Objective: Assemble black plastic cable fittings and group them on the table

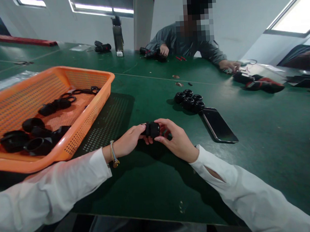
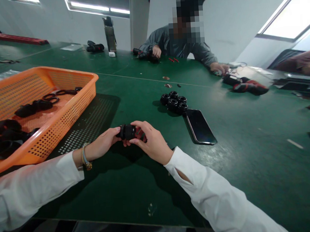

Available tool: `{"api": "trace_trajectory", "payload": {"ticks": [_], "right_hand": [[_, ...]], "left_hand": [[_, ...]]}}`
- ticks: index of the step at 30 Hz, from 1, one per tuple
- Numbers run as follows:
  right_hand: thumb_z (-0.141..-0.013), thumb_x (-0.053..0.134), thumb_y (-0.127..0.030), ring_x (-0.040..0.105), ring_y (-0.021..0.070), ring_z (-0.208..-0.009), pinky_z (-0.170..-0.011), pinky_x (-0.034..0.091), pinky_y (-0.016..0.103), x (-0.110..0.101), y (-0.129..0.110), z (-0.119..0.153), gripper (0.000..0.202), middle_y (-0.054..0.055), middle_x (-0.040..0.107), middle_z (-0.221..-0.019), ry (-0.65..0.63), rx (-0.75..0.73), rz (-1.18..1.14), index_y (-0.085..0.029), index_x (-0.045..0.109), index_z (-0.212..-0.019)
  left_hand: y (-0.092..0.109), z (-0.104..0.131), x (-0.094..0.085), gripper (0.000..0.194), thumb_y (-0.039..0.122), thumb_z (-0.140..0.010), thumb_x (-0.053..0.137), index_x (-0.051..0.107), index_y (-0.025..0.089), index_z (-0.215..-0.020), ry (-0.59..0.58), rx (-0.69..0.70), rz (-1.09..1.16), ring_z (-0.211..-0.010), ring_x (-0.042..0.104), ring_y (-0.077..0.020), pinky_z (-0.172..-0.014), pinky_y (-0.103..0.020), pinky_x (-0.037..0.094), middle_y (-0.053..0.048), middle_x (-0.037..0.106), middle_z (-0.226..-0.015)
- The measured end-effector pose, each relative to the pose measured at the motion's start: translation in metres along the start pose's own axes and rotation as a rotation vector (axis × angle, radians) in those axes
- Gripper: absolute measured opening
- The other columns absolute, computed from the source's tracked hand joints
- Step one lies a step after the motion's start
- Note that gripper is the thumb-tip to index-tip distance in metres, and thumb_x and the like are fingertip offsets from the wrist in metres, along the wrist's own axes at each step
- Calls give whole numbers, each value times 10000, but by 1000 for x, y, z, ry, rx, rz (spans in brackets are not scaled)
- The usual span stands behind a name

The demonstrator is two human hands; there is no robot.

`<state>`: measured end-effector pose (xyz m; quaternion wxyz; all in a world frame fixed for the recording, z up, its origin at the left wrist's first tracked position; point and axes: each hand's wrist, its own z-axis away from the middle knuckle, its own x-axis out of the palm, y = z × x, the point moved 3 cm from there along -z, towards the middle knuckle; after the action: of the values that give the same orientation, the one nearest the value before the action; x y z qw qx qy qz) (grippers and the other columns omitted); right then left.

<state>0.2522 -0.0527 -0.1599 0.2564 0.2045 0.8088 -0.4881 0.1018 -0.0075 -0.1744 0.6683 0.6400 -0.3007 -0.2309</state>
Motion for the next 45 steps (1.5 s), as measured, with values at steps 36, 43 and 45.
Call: {"api": "trace_trajectory", "payload": {"ticks": [36, 43, 45], "right_hand": [[-829, 554, -283, 574, 139, -575, -557, 434, 249, 0, 0, 0, 303, -34, 570, -687, -73, 23, 57, -212, 442, -1101], [-855, 509, -299, 634, 180, -686, -629, 479, 297, 3, 5, 2, 302, 14, 629, -772, -119, 47, 36, -199, 412, -1124], [-860, 494, -295, 636, 181, -690, -631, 485, 303, 2, 4, 2, 297, 21, 633, -776, -120, 54, 27, -191, 416, -1126]], "left_hand": [[6, 3, 4, 312, 362, -856, 330, 531, 128, -806, -20, 43, -176, -640, 533, -144, -673, -286, 456, -25, 564, -669], [6, 5, 4, 313, 348, -878, 312, 530, 133, -811, -27, 48, -204, -635, 518, -138, -675, -281, 452, -16, 555, -665], [5, 5, 4, 305, 354, -883, 324, 525, 141, -797, -27, 54, -205, -637, 518, -137, -675, -282, 452, -10, 552, -658]]}}
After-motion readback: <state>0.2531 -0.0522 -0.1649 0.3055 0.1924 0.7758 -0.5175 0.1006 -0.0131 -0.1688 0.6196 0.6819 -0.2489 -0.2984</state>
